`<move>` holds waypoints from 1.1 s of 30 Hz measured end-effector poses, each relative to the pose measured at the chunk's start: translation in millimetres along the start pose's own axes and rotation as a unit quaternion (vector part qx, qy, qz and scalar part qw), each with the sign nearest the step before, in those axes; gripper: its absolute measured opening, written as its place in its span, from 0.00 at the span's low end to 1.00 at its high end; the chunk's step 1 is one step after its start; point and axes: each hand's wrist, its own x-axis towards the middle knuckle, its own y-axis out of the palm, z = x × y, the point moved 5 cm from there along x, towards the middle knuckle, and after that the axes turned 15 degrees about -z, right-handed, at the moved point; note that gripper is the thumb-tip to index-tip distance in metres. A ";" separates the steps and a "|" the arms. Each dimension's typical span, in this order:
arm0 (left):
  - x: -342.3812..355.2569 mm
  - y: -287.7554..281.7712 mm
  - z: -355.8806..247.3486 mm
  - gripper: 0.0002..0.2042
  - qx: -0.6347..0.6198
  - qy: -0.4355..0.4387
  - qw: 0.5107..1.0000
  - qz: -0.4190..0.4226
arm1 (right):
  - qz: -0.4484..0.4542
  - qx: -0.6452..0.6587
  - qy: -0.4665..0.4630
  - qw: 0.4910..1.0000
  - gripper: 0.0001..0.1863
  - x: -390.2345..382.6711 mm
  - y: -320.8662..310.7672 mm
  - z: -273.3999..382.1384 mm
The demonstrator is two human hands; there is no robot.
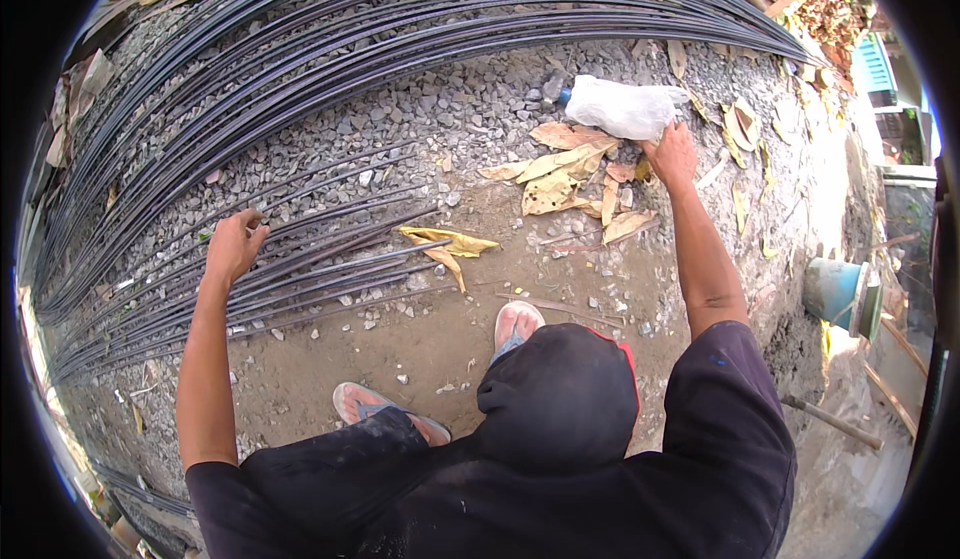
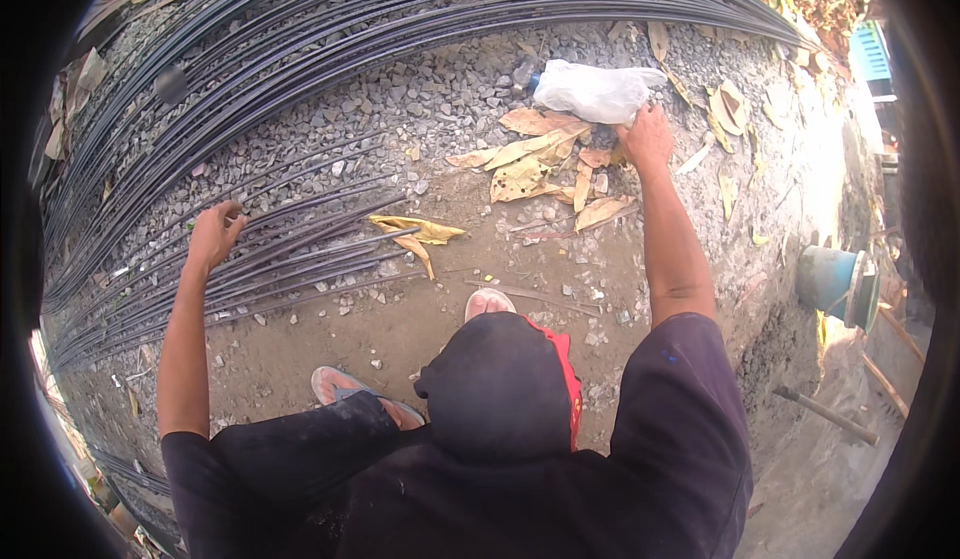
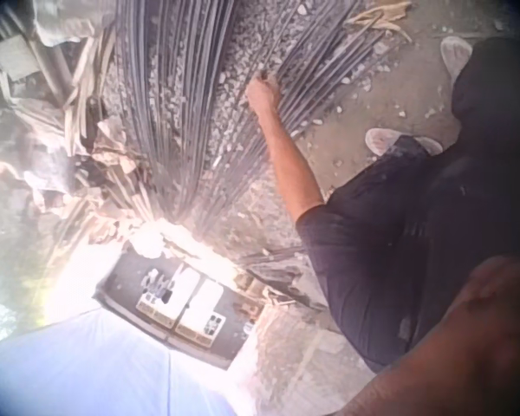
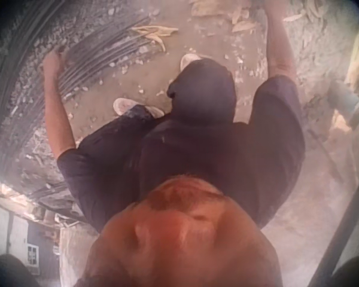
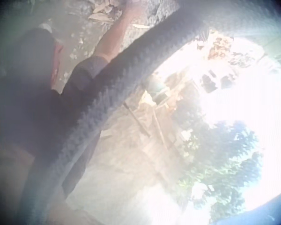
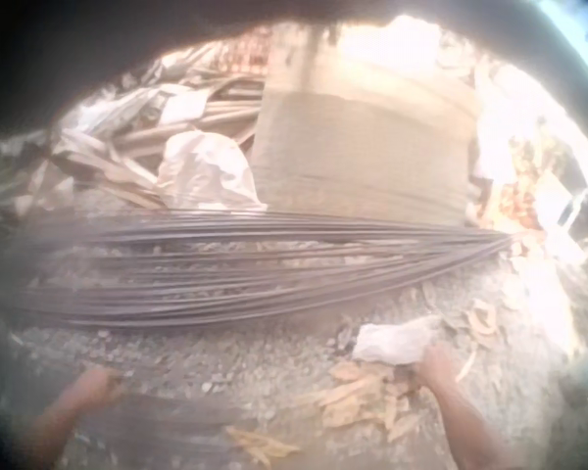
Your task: The person gathers and aligns several long metal rods on the ground. They then use a hammer to strike the rods, breaking them into shorter pieces. The person also briefly handles an angle grinder before returning to the rods.
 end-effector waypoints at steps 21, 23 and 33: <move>-13.6 74.0 -48.3 0.19 0.159 0.069 0.977 0.127 | 0.138 0.497 -0.361 0.777 0.09 -252.4 -85.3 351.8; -17.2 75.4 -51.1 0.20 0.156 0.070 0.975 0.142 | 0.062 0.462 -0.414 0.782 0.11 -253.4 -89.8 379.0; -68.8 83.4 -49.7 0.14 0.064 0.139 0.988 -0.009 | 0.067 0.302 -0.418 0.854 0.14 -240.2 -68.2 397.7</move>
